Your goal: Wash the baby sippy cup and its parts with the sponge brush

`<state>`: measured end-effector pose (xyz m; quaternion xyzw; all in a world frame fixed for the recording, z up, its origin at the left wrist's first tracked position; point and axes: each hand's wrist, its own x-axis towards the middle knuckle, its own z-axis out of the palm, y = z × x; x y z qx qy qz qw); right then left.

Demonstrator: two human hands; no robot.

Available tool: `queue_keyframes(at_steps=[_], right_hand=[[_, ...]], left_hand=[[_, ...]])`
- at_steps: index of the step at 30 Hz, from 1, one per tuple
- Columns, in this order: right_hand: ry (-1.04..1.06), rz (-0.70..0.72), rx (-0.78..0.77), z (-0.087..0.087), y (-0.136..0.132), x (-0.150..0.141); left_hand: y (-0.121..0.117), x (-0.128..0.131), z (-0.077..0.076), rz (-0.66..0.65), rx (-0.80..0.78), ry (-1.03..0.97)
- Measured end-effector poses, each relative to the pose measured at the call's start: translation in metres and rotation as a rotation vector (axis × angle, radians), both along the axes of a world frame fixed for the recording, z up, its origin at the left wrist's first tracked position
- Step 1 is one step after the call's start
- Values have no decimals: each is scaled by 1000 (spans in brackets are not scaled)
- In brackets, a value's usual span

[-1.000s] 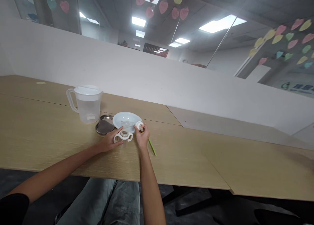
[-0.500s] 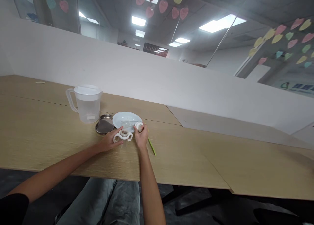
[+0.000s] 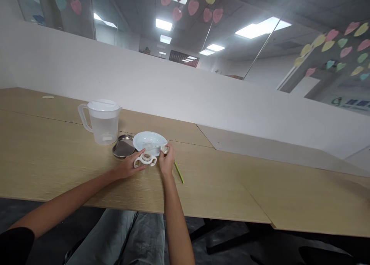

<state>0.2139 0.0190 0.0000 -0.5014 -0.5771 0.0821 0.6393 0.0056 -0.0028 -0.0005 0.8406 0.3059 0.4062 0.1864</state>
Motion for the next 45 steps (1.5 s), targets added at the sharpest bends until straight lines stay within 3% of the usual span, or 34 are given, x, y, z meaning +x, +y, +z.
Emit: queue_keyframes(at_steps=[4,15,28,33,45], right_hand=[[-166,-46,50,3,-3,1],[-442,-138,-116,1,-5,-2],[-220,-126,-65,-5,1,1],[-292,-120,-163,-6,2,1],[-416,-138,-156,-8,6,-1]], left_hand=[[0,0,0,-5,8,-5],[1,1,-2,-6,20,-18],[0,-1,0,-14,12,-11],[0,0,-1,-12,6,-21],[-1,0,1,-52,-97,-143]])
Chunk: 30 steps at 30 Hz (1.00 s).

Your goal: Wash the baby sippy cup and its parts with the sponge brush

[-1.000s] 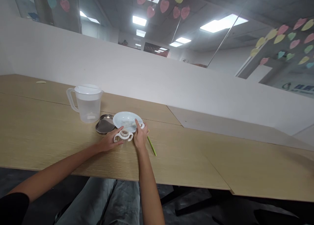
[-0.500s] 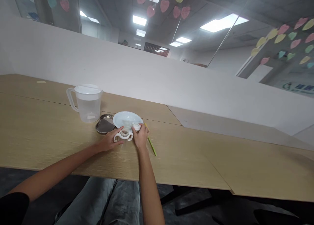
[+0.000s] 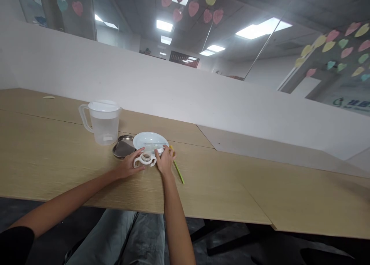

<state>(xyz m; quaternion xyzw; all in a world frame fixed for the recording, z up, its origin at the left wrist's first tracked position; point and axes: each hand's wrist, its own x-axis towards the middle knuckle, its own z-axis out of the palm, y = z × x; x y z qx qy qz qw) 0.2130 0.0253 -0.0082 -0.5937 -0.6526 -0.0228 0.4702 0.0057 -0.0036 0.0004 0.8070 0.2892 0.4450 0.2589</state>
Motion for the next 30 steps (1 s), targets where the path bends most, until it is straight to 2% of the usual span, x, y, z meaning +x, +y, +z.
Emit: queue_keyframes(at_steps=[4,10,14,20,24,27,30], right_hand=[[13,-76,-29,-1,3,-2],[-75,-82,-74,3,-2,-5],[-106,-140,-92,3,-2,-6],[-69,-182,-132,-2,3,-8],[-63,-181,-37,-4,3,-8],[-51,-194,44,-4,2,-6],[30,-251,122,-4,2,-3]], left_hand=[[1,-1,-1,32,41,8],[3,-2,-4,56,56,24],[3,-4,-4,74,74,47],[2,-4,-2,90,131,64],[2,-6,0,101,203,83],[3,-13,2,118,319,112],[7,-25,5,245,441,61]])
